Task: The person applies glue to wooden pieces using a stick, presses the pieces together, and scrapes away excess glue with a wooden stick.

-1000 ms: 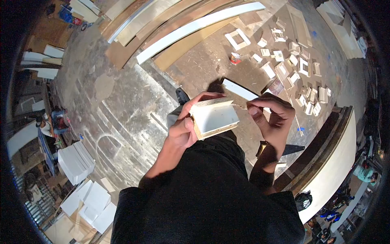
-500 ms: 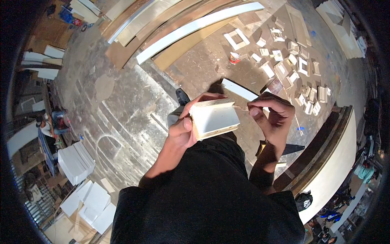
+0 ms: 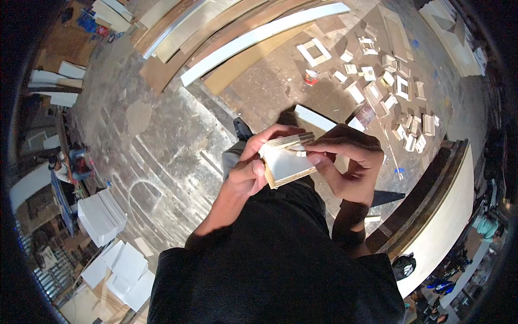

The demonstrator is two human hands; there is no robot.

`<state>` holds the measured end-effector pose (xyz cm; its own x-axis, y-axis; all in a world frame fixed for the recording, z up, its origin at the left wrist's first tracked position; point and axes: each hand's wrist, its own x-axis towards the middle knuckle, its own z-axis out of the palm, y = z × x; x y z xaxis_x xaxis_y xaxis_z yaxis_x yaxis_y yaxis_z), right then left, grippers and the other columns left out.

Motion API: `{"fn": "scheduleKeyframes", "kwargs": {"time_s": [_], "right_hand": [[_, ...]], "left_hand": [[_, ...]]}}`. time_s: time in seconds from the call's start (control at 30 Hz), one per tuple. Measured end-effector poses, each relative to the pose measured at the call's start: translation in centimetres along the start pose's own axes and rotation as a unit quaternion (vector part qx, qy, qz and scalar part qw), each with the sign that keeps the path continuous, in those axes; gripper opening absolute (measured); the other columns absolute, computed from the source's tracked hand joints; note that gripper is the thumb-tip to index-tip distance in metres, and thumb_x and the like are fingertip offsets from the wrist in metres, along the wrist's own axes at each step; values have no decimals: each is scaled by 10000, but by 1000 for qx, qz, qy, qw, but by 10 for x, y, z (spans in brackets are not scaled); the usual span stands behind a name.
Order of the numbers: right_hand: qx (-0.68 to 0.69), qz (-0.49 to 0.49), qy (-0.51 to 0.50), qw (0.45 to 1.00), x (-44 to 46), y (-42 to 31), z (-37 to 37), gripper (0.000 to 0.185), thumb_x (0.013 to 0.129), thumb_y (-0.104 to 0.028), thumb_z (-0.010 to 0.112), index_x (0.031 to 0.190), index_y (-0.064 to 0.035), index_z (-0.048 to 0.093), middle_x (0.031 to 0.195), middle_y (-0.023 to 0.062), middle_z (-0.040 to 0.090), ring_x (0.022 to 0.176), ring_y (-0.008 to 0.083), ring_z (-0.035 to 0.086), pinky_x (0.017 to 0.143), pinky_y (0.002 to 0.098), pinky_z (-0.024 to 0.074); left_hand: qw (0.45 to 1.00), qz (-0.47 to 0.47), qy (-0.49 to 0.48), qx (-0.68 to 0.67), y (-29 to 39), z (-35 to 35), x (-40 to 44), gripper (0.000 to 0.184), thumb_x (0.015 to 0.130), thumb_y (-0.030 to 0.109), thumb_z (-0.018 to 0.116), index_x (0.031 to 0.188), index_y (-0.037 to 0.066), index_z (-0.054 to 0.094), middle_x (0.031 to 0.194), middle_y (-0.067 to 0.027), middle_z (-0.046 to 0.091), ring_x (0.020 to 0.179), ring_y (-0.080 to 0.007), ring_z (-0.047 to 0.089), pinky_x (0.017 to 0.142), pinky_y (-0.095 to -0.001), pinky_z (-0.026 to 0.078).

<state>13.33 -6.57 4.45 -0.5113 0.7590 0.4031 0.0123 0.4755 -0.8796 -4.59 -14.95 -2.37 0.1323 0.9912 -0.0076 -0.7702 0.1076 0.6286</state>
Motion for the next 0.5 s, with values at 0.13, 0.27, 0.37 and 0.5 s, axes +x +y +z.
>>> {"fn": "scheduleKeyframes", "kwargs": {"time_s": [0.13, 0.27, 0.37, 0.5], "right_hand": [[-15, 41, 20, 999, -5, 6, -8, 209, 690, 91, 750, 871, -13, 763, 801, 107, 726, 677, 150, 651, 600, 242, 486], [-36, 77, 44, 995, -7, 4, -13, 180, 681, 72, 765, 844, -5, 760, 781, 106, 718, 681, 155, 651, 618, 243, 481], [-22, 45, 45, 998, -5, -3, -15, 157, 685, 33, 780, 838, 5, 756, 777, 113, 716, 699, 174, 661, 649, 265, 491], [-12, 34, 35, 999, -5, -5, -13, 137, 694, -2, 787, 824, 14, 749, 771, 119, 713, 711, 189, 664, 666, 277, 492]], "left_hand": [[1000, 8, -5, -7, 4, -2, 1, 967, 716, 482, 803, 1371, -103, 397, 1313, -183, 562, 1211, -238, 577, 1052, -343, 436], [1000, -1, 1, -8, 6, -2, -1, 978, 710, 491, 805, 1369, -104, 397, 1301, -181, 568, 1205, -235, 581, 1044, -339, 444], [1000, -6, 1, -4, 4, -1, -1, 991, 702, 505, 809, 1368, -104, 398, 1291, -181, 574, 1198, -236, 586, 1039, -338, 449], [1000, -15, 7, -17, 5, 0, -3, 1045, 667, 526, 835, 1375, -101, 391, 1294, -181, 574, 1193, -239, 591, 1033, -348, 460]]}}
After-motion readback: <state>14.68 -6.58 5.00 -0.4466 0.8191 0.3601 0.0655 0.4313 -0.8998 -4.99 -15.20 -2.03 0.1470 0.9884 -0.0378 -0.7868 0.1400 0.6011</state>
